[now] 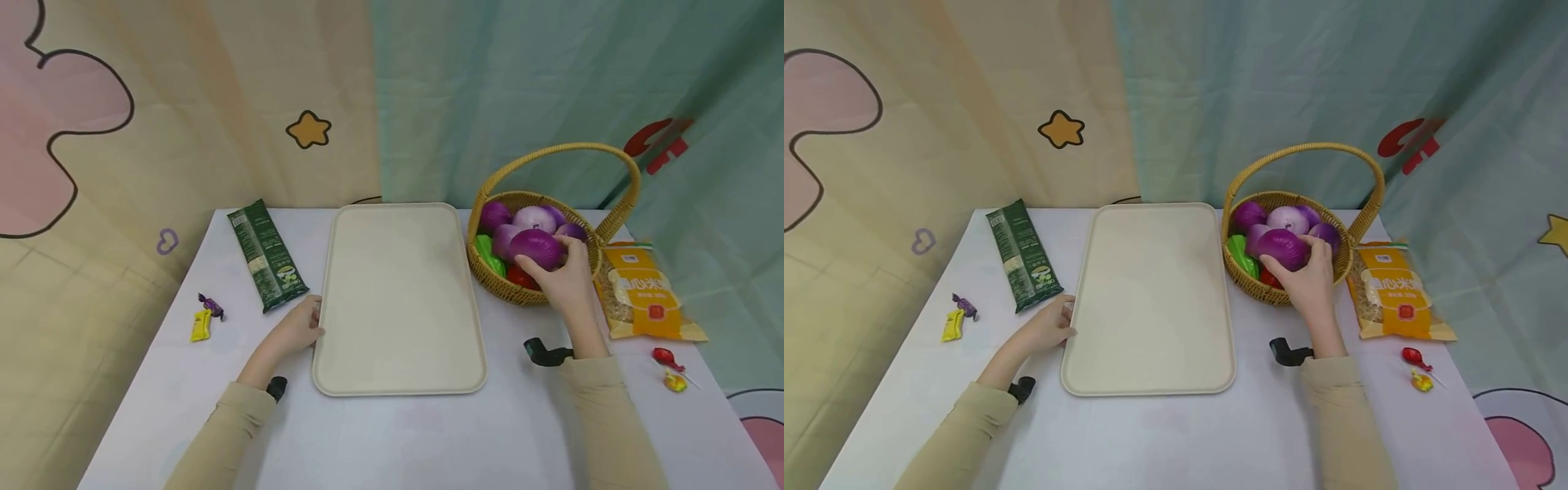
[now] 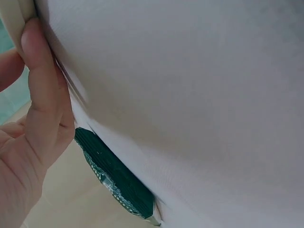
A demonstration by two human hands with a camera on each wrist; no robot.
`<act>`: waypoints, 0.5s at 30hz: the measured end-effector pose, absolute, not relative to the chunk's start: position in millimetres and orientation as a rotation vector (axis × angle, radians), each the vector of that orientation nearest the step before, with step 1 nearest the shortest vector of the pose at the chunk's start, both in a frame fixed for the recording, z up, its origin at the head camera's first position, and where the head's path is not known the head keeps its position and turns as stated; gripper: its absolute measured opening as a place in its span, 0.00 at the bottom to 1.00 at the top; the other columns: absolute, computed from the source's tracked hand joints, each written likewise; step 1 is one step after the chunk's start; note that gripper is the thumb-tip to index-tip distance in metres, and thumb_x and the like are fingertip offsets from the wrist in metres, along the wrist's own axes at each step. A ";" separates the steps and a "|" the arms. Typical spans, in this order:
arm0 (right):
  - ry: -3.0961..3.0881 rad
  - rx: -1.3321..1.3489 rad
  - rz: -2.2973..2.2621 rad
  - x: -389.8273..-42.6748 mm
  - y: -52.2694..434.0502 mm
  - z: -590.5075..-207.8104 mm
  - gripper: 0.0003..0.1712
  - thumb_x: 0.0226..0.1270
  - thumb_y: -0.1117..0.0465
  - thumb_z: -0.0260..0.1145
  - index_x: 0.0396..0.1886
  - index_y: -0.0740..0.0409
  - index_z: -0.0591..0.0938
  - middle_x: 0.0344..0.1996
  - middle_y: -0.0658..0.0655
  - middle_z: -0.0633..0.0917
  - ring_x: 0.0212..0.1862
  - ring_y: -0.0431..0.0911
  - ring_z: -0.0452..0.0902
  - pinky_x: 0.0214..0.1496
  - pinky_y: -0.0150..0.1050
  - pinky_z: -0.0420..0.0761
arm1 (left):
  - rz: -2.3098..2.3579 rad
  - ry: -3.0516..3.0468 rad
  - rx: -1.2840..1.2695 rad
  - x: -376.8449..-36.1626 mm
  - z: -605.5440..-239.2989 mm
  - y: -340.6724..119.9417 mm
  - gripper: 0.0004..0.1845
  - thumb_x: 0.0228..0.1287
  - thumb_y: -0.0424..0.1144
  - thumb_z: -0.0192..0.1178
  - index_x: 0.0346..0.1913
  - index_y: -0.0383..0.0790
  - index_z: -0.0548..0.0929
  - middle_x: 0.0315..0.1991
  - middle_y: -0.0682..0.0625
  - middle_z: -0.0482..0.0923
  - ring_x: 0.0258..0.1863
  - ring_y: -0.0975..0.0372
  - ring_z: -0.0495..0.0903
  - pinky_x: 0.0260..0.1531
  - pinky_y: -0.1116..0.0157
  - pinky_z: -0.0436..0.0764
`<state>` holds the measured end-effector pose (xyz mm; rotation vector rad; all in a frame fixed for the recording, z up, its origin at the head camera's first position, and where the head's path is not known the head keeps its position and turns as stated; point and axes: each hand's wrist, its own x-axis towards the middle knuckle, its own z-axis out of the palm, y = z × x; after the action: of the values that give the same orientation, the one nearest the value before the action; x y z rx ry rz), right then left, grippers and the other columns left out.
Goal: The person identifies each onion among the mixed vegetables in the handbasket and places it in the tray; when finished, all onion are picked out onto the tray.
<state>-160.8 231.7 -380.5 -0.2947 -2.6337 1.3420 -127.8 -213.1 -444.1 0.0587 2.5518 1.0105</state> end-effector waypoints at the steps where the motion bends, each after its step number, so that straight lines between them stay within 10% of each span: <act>1: -2.632 -0.243 1.379 -159.9 222.9 -378.4 0.51 0.60 0.41 0.70 0.72 0.63 0.59 0.68 0.68 0.64 0.65 0.62 0.63 0.68 0.60 0.70 | 1.014 2.546 0.055 -127.5 -444.0 -213.2 0.35 0.65 0.24 0.57 0.71 0.23 0.54 0.48 0.33 0.74 0.40 0.52 0.77 0.32 0.63 0.84; 15: -2.781 0.037 1.812 -217.1 51.2 -434.1 0.45 0.57 0.43 0.73 0.68 0.58 0.67 0.62 0.60 0.74 0.59 0.54 0.70 0.58 0.49 0.78 | 1.134 2.474 -0.076 -127.0 -445.7 -208.7 0.25 0.66 0.22 0.55 0.64 0.25 0.61 0.48 0.34 0.72 0.42 0.52 0.76 0.33 0.62 0.84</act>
<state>-217.1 51.2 -434.1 0.0375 -2.7809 1.8115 -127.0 -208.7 -445.7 -0.0759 2.4738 1.1338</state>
